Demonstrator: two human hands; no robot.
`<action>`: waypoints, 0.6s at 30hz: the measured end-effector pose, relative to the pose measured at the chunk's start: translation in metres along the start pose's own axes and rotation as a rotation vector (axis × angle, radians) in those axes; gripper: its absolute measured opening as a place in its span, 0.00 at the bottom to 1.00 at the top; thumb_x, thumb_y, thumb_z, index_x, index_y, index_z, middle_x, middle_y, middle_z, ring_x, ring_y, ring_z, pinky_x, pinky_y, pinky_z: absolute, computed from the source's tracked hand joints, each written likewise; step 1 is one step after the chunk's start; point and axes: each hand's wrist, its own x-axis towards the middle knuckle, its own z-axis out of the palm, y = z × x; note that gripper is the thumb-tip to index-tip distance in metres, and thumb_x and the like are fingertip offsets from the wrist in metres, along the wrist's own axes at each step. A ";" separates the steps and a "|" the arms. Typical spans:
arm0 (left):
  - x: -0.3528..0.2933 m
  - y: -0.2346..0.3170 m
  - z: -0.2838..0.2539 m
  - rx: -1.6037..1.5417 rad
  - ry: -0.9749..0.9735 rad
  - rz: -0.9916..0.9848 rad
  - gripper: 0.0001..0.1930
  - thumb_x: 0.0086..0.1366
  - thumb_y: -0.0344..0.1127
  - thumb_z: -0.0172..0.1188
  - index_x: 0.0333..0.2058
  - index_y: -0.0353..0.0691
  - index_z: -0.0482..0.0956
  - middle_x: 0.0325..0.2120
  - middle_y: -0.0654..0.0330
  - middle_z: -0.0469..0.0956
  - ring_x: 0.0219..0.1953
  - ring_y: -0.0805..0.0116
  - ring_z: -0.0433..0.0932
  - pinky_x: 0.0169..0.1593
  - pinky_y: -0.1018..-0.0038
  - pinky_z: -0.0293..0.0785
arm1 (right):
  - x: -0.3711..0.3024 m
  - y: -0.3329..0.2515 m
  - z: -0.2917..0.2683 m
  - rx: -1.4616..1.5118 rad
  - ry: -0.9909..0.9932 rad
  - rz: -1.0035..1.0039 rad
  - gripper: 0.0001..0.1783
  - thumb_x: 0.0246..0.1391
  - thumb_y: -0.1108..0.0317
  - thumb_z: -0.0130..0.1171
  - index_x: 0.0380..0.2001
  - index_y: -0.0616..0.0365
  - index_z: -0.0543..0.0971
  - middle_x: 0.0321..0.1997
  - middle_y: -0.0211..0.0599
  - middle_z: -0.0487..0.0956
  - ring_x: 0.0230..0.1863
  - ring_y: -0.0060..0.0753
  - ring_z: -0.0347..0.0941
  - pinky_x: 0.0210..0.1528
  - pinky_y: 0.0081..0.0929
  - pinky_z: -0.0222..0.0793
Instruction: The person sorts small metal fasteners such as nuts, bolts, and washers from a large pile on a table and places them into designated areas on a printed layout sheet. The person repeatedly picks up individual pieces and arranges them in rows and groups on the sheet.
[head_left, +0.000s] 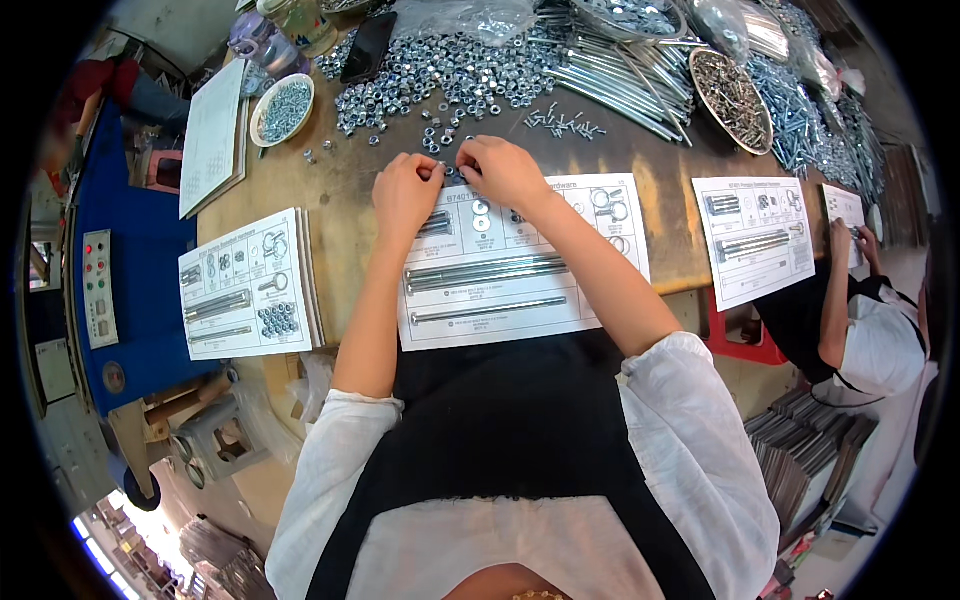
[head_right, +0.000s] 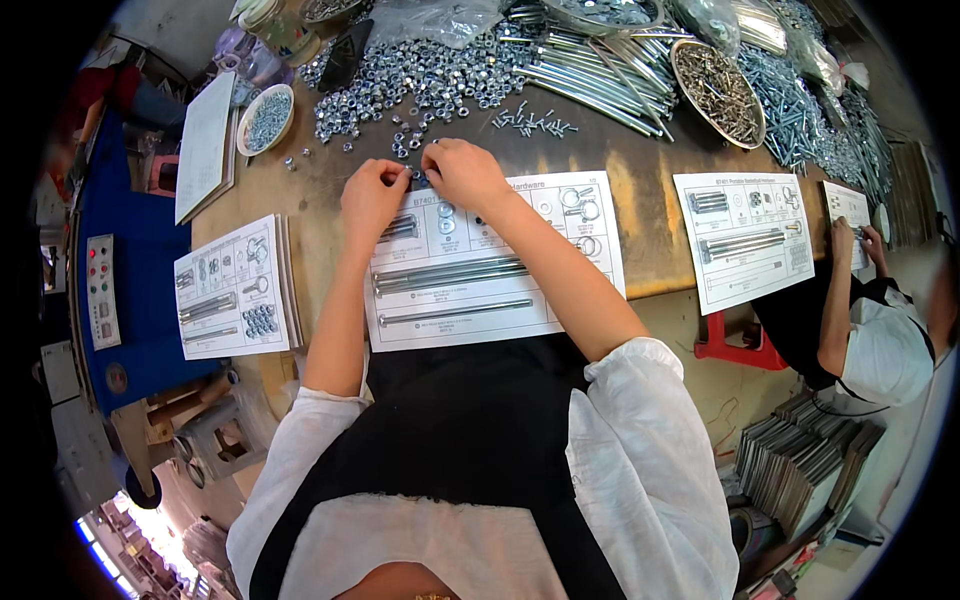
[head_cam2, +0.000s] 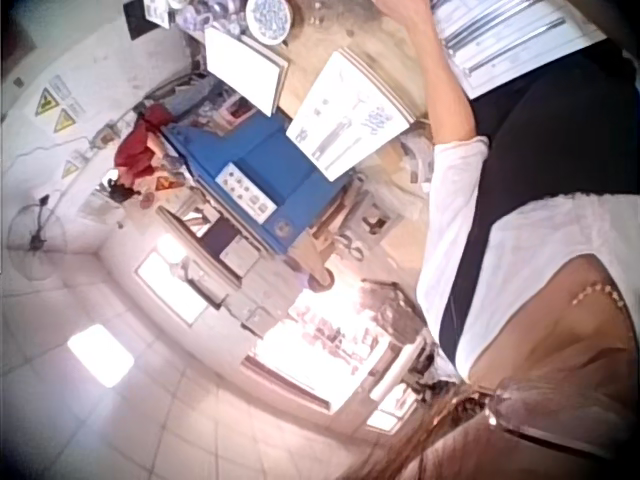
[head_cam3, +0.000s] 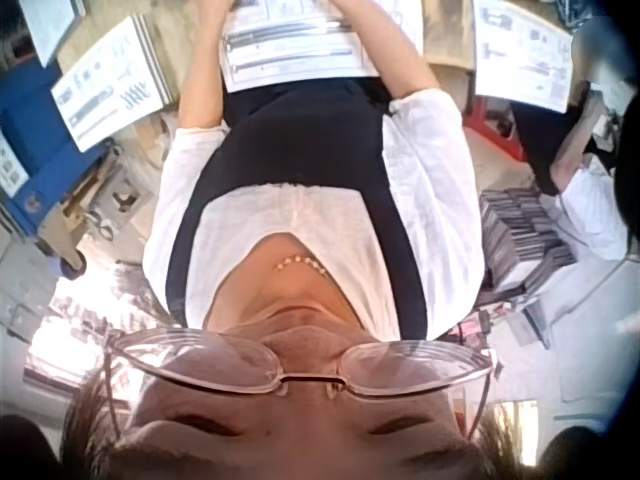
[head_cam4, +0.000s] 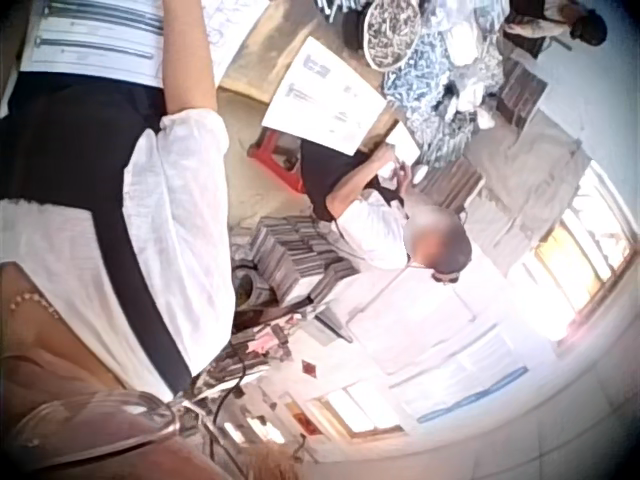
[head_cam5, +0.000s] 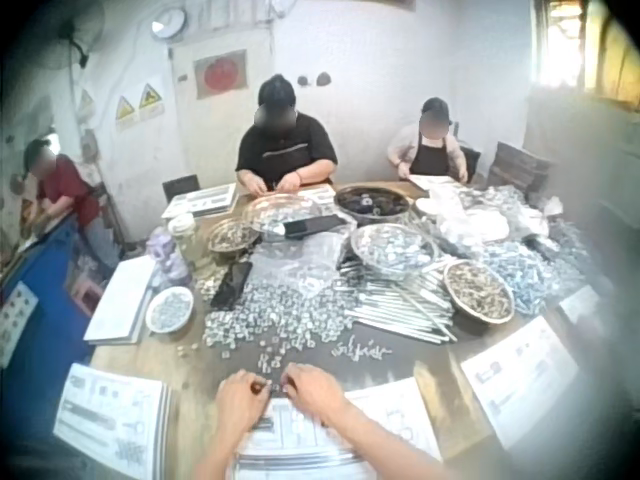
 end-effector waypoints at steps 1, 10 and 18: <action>0.002 0.000 0.000 -0.038 -0.019 -0.056 0.11 0.61 0.44 0.67 0.29 0.42 0.83 0.28 0.59 0.80 0.32 0.57 0.80 0.38 0.62 0.74 | -0.001 -0.002 0.000 -0.009 -0.006 -0.004 0.05 0.52 0.65 0.63 0.31 0.52 0.80 0.34 0.34 0.79 0.42 0.44 0.77 0.43 0.41 0.75; 0.020 -0.022 0.004 -0.150 0.015 0.014 0.07 0.65 0.38 0.62 0.41 0.48 0.82 0.31 0.61 0.76 0.34 0.57 0.79 0.39 0.62 0.74 | -0.015 0.004 0.000 -0.105 0.095 -0.074 0.05 0.54 0.65 0.64 0.32 0.52 0.82 0.35 0.32 0.78 0.42 0.39 0.78 0.43 0.36 0.76; 0.015 -0.008 0.010 -0.162 -0.015 0.097 0.12 0.61 0.32 0.67 0.44 0.45 0.82 0.30 0.59 0.74 0.28 0.63 0.75 0.34 0.69 0.73 | -0.032 0.012 -0.019 -0.058 0.111 -0.072 0.05 0.54 0.66 0.64 0.31 0.54 0.82 0.33 0.27 0.79 0.41 0.36 0.78 0.42 0.35 0.76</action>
